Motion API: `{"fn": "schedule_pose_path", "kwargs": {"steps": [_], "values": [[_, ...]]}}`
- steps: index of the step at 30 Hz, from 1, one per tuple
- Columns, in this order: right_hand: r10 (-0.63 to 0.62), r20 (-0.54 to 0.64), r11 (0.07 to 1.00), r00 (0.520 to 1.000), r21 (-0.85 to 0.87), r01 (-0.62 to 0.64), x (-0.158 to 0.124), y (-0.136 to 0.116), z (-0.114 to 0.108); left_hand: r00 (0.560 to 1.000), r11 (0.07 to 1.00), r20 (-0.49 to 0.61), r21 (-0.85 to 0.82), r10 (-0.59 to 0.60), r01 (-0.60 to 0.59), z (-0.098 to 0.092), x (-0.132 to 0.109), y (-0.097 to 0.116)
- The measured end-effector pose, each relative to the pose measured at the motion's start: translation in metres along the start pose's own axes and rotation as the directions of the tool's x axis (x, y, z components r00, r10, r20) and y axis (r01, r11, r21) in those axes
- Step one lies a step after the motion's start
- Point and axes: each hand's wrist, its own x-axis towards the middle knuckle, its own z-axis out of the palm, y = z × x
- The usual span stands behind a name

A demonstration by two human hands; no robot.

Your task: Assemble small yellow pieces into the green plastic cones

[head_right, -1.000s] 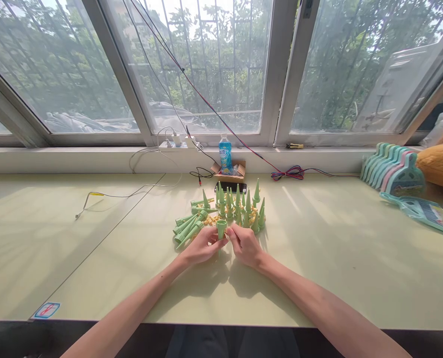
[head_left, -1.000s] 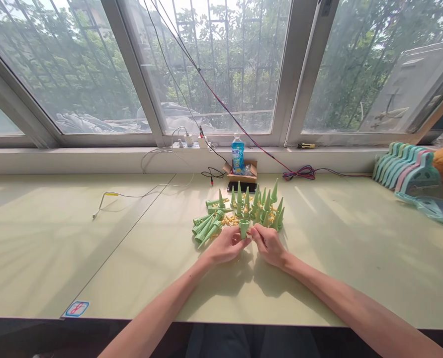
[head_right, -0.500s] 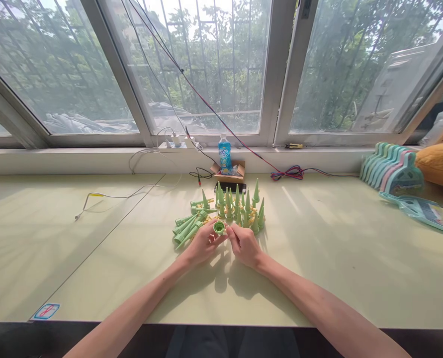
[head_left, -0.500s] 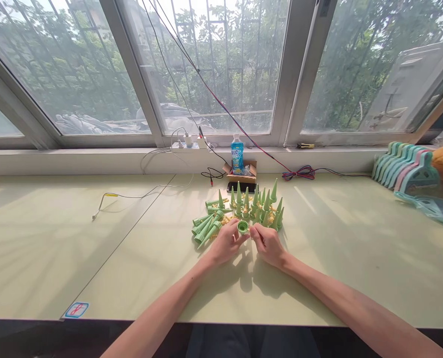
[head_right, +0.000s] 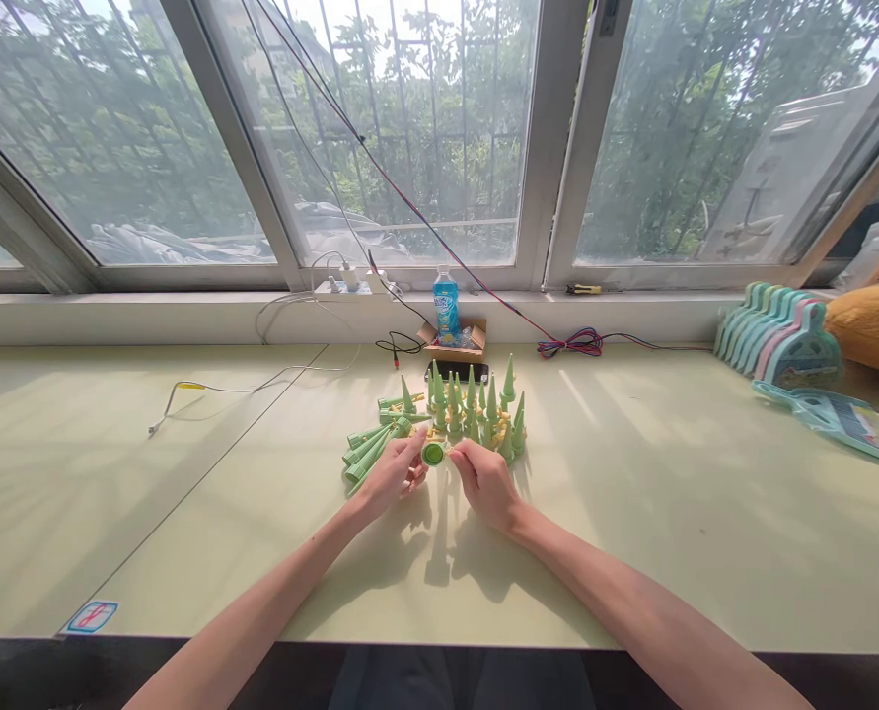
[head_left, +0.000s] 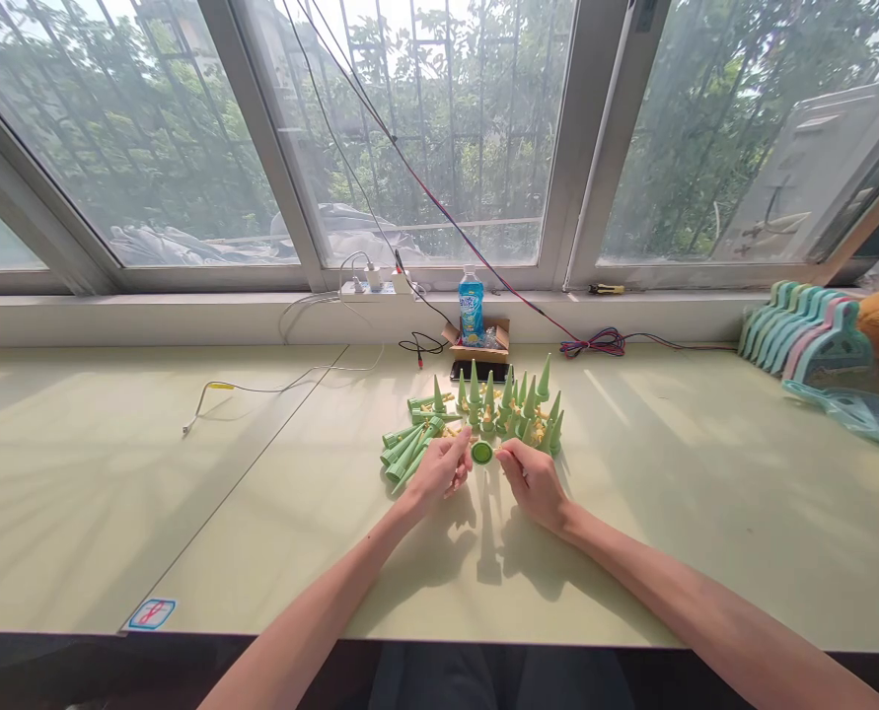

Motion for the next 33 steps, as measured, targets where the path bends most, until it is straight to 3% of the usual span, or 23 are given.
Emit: {"fn": "schedule_pose_path", "kwargs": {"steps": [6, 15, 19, 24, 28, 33], "values": [[-0.003, 0.041, 1.000, 0.999, 0.026, 0.002, 0.000, 0.001, 0.000, 0.987, 0.994, 0.162, -0.107, 0.003, 0.015, -0.001, -0.001, -0.002], [0.008, 0.080, 0.999, 0.997, 0.033, -0.011, -0.001, 0.005, 0.000, 0.979, 0.995, 0.193, -0.089, 0.061, -0.045, -0.005, 0.000, -0.001], [0.013, 0.094, 1.000, 0.996, 0.022, -0.015, -0.002, 0.008, 0.001, 0.984, 0.997, 0.156, -0.013, 0.082, -0.081, -0.007, 0.000, -0.004], [0.025, 0.108, 1.000, 0.994, 0.011, -0.027, -0.002, 0.010, 0.002, 0.977, 0.971, 0.099, 0.124, 0.190, -0.202, -0.005, -0.001, -0.002], [0.041, 0.109, 0.999, 0.993, -0.018, -0.039, -0.002, 0.012, 0.003, 0.936, 0.901, 0.030, 0.260, 0.352, -0.347, -0.004, -0.001, -0.003], [0.059, 0.102, 0.997, 0.993, -0.050, -0.055, -0.002, 0.012, 0.003, 0.882, 0.797, 0.063, 0.401, 0.468, -0.451, -0.005, 0.001, -0.009]]}}
